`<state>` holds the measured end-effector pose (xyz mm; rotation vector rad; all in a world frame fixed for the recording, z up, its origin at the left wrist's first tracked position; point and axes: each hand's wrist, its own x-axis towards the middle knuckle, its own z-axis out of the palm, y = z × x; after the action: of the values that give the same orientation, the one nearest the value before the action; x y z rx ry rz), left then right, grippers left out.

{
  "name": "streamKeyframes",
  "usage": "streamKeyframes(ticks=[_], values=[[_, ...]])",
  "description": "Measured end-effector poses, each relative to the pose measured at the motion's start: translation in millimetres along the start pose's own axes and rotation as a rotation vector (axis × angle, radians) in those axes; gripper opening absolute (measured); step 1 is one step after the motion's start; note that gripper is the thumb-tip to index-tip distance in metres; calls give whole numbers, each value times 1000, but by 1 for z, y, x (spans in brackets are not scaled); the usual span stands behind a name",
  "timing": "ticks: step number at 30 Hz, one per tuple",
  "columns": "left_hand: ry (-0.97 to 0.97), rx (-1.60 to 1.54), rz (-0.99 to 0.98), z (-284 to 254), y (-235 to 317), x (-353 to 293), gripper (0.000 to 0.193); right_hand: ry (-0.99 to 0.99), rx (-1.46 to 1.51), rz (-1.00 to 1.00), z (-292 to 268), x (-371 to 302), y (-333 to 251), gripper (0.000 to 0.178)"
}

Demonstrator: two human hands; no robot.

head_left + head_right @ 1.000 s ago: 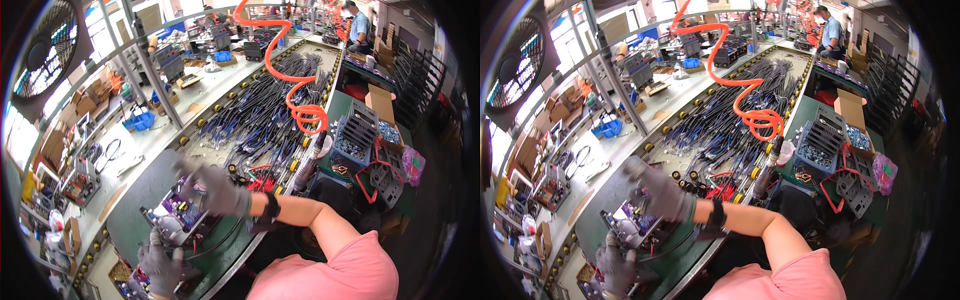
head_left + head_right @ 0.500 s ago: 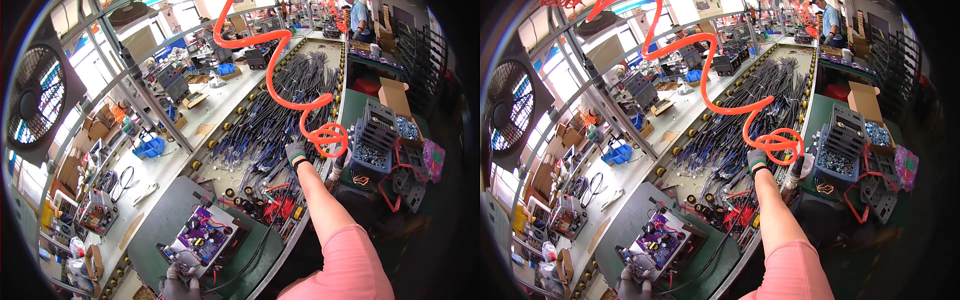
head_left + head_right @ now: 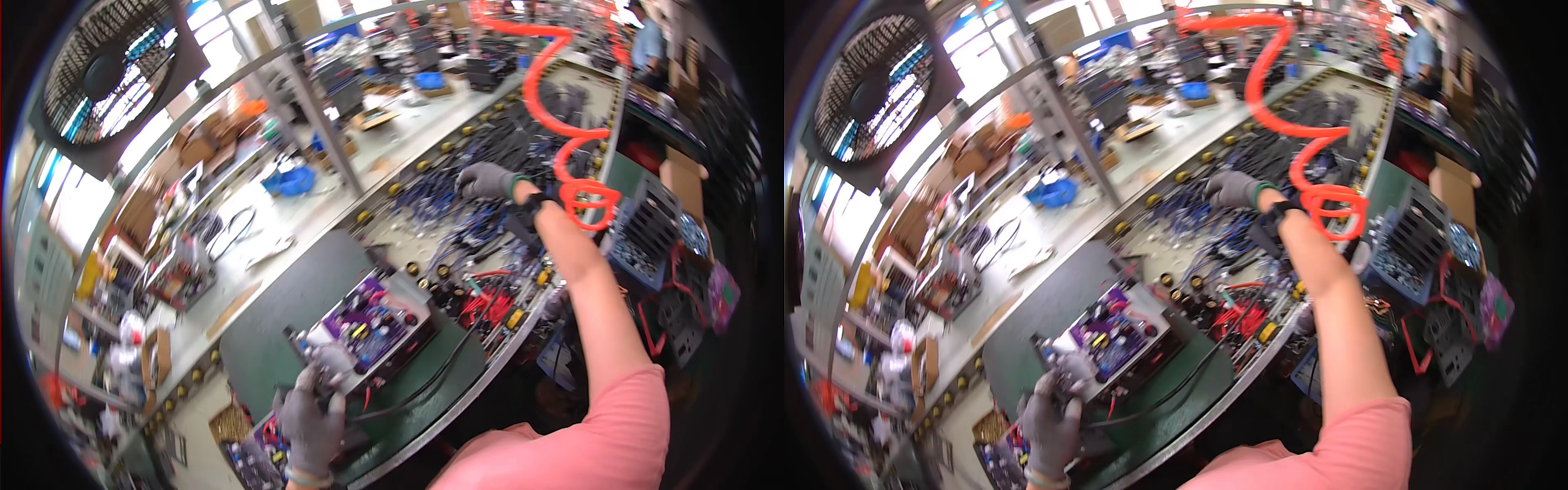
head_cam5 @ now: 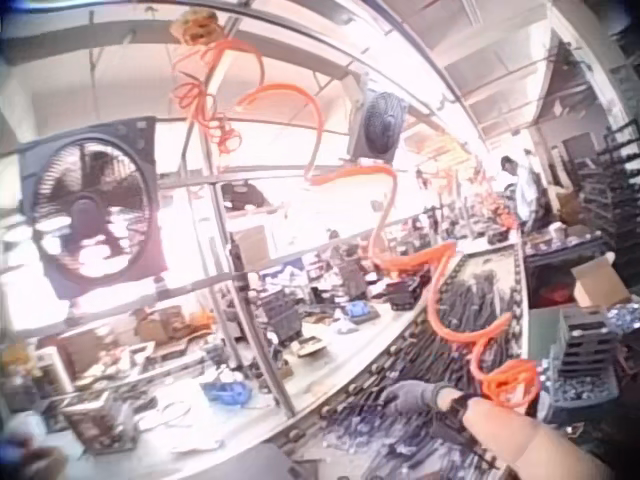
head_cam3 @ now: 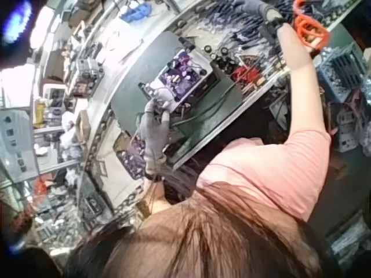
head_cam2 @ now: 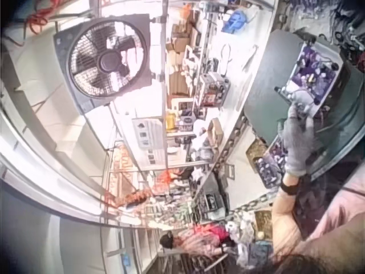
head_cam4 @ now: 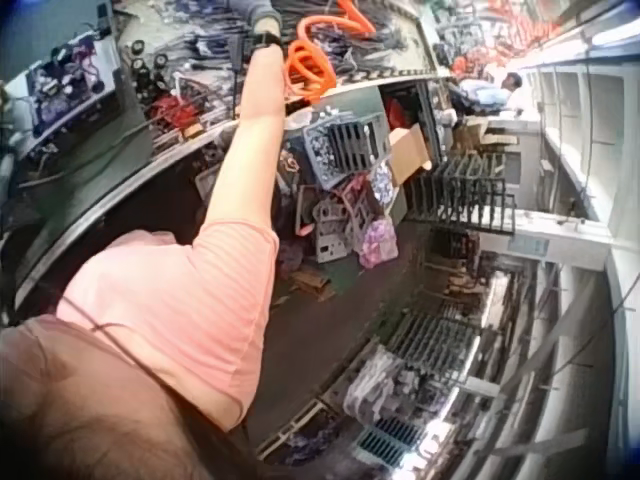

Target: Assemble and screw internal components into electronic device housings on a production line.

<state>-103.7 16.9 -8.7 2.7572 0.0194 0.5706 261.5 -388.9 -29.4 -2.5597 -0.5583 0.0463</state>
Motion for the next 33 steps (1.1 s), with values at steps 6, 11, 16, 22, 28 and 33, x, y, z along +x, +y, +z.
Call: streamKeyframes(ticks=[6,11,16,22,28,33], values=[[136,228,155,-19,1,5,54,175,142,-721,56,-52,-157,20],[324,171,175,-55,3,29,56,396,-173,-741,59,-82,-175,23],[287,33,385,-37,47,77,51,344,-223,-810,67,-93,-150,16],[58,-53,438,55,80,122,35,507,-357,-837,86,-95,-147,7],[-268,38,295,78,81,117,16,549,-442,-908,83,-90,-143,12],[-383,79,304,74,83,124,15,631,-474,-932,85,-95,-143,15]])
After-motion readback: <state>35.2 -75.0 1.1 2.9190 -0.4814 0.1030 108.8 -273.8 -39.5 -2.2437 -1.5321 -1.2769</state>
